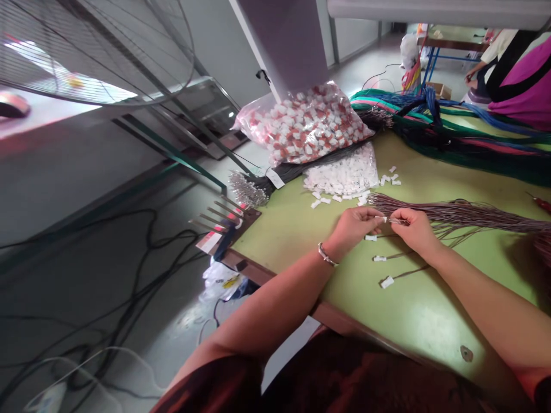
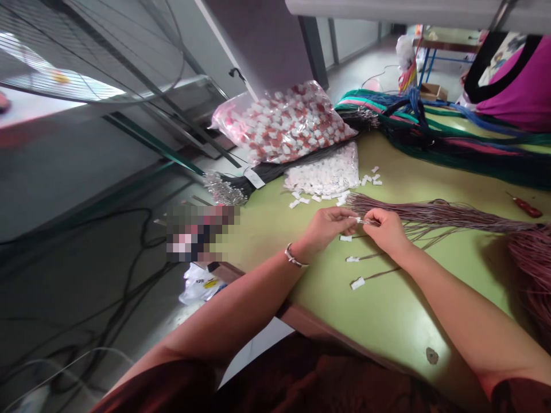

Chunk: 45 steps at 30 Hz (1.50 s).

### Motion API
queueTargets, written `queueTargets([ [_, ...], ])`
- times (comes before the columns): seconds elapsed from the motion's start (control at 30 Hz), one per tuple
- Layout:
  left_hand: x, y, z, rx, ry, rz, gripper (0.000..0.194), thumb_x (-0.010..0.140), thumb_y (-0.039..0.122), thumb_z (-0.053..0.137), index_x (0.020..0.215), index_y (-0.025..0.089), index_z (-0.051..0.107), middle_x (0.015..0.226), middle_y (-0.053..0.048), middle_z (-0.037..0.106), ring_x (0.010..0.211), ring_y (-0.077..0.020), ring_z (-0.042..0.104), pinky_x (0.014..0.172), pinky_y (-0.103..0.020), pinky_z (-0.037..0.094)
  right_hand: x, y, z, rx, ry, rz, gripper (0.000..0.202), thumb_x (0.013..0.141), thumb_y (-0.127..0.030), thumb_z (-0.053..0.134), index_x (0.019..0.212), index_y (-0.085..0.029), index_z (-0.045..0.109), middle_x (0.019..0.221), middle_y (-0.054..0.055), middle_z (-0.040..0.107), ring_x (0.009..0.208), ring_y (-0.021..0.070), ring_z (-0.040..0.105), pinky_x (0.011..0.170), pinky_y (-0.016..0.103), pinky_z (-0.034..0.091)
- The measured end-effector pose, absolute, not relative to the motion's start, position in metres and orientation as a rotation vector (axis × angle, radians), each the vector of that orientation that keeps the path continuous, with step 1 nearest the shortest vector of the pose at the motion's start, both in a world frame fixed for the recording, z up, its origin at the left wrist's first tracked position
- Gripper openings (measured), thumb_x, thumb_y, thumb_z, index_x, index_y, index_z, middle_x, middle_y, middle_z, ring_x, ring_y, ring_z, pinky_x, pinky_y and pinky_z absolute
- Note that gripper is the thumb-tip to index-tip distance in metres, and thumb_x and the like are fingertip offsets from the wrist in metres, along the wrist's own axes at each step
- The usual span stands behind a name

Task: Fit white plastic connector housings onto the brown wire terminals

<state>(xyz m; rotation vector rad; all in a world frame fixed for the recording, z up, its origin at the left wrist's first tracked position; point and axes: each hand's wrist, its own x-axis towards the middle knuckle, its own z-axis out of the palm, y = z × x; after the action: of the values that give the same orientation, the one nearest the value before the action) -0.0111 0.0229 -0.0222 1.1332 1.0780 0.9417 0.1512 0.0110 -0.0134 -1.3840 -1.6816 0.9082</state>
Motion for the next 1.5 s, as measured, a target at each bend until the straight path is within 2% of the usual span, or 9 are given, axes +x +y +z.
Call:
queueTargets([
  [0.47, -0.005, 0.022, -0.026, 1.266, 1.152, 0.874, 0.004, 0.069, 0.014, 0.066, 0.070, 0.012, 0.063, 0.050, 0.002, 0.057, 0.044, -0.0056, 0.052, 0.045, -0.017, 0.043, 0.152, 0.012, -0.025, -1.458, -1.864, 0.741, 0.011, 0.065, -0.027, 0.056, 0.059, -0.017, 0.057, 0.052, -0.002, 0.051, 0.050, 0.0102, 0.040, 0.049, 0.023, 0.030],
  [0.57, -0.011, 0.019, -0.018, 1.299, 1.151, 0.811, 0.005, 0.070, 0.015, 0.065, 0.072, 0.011, 0.064, 0.051, 0.002, 0.058, 0.043, -0.0053, 0.049, 0.044, -0.017, 0.041, 0.155, 0.013, -0.018, -1.424, -1.827, 0.837, 0.011, 0.064, -0.027, 0.057, 0.060, -0.017, 0.059, 0.053, -0.001, 0.054, 0.052, 0.0107, 0.043, 0.052, 0.023, 0.033],
  [0.67, -0.021, 0.013, -0.007, 1.487, 1.089, 0.627, 0.007, 0.069, 0.019, 0.067, 0.071, 0.013, 0.067, 0.055, 0.000, 0.062, 0.045, -0.0067, 0.051, 0.045, -0.018, 0.040, 0.161, 0.015, -0.010, -1.344, -1.673, 1.048, 0.019, 0.065, -0.032, 0.062, 0.074, -0.016, 0.064, 0.067, 0.002, 0.063, 0.054, 0.0108, 0.047, 0.052, 0.024, 0.036],
  [0.8, -0.048, 0.011, 0.008, 1.825, 0.903, 0.443, 0.013, 0.063, 0.024, 0.072, 0.075, 0.019, 0.072, 0.071, -0.002, 0.070, 0.059, -0.0114, 0.059, 0.057, -0.021, 0.044, 0.165, 0.017, -0.005, -1.279, -1.498, 1.359, 0.034, 0.063, -0.041, 0.067, 0.087, -0.016, 0.064, 0.070, 0.001, 0.063, 0.044, 0.0064, 0.038, 0.042, 0.022, 0.030],
  [0.93, -0.096, 0.032, 0.008, 1.868, 1.735, 0.865, 0.011, 0.069, 0.028, 0.066, 0.068, 0.017, 0.068, 0.067, -0.006, 0.063, 0.063, -0.0164, 0.054, 0.061, -0.028, 0.041, 0.166, 0.020, -0.008, -1.225, -1.477, 1.457, 0.037, 0.060, -0.039, 0.071, 0.087, -0.016, 0.063, 0.064, -0.002, 0.059, 0.046, 0.0059, 0.040, 0.044, 0.021, 0.032],
  [1.03, -0.125, 0.050, -0.007, 1.865, 2.065, 0.770, 0.020, 0.065, 0.024, 0.068, 0.084, 0.016, 0.067, 0.076, -0.008, 0.062, 0.069, -0.0194, 0.054, 0.067, -0.030, 0.041, 0.165, 0.022, -0.012, -1.262, -1.432, 1.462, 0.031, 0.064, -0.039, 0.067, 0.083, -0.015, 0.064, 0.065, 0.001, 0.062, 0.048, 0.0073, 0.043, 0.046, 0.022, 0.036],
  [1.13, -0.134, 0.059, -0.020, 1.967, 2.044, 0.671, 0.008, 0.070, 0.021, 0.061, 0.073, 0.017, 0.067, 0.076, -0.008, 0.062, 0.072, -0.0205, 0.054, 0.067, -0.030, 0.040, 0.162, 0.020, -0.016, -1.332, -1.411, 1.399, 0.026, 0.065, -0.036, 0.063, 0.081, -0.015, 0.064, 0.060, 0.000, 0.060, 0.047, 0.0078, 0.041, 0.045, 0.022, 0.033],
  [1.3, -0.126, 0.049, -0.008, 1.738, 1.937, 0.867, 0.011, 0.072, 0.024, 0.058, 0.068, 0.016, 0.064, 0.062, -0.005, 0.061, 0.060, -0.0161, 0.053, 0.059, -0.028, 0.040, 0.155, 0.016, -0.018, -1.375, -1.408, 1.194, 0.017, 0.064, -0.031, 0.060, 0.067, -0.015, 0.059, 0.054, -0.004, 0.047, 0.049, 0.0072, 0.036, 0.047, 0.022, 0.027],
  [1.5, -0.070, 0.029, 0.018, 1.280, 1.275, 0.883, 0.016, 0.069, 0.028, 0.066, 0.077, 0.013, 0.066, 0.059, -0.002, 0.058, 0.045, -0.0072, 0.046, 0.044, -0.020, 0.036, 0.154, 0.015, -0.015, -1.374, -1.416, 1.094, 0.010, 0.061, -0.027, 0.054, 0.062, -0.017, 0.054, 0.057, -0.003, 0.048, 0.055, 0.0098, 0.039, 0.053, 0.024, 0.030],
])
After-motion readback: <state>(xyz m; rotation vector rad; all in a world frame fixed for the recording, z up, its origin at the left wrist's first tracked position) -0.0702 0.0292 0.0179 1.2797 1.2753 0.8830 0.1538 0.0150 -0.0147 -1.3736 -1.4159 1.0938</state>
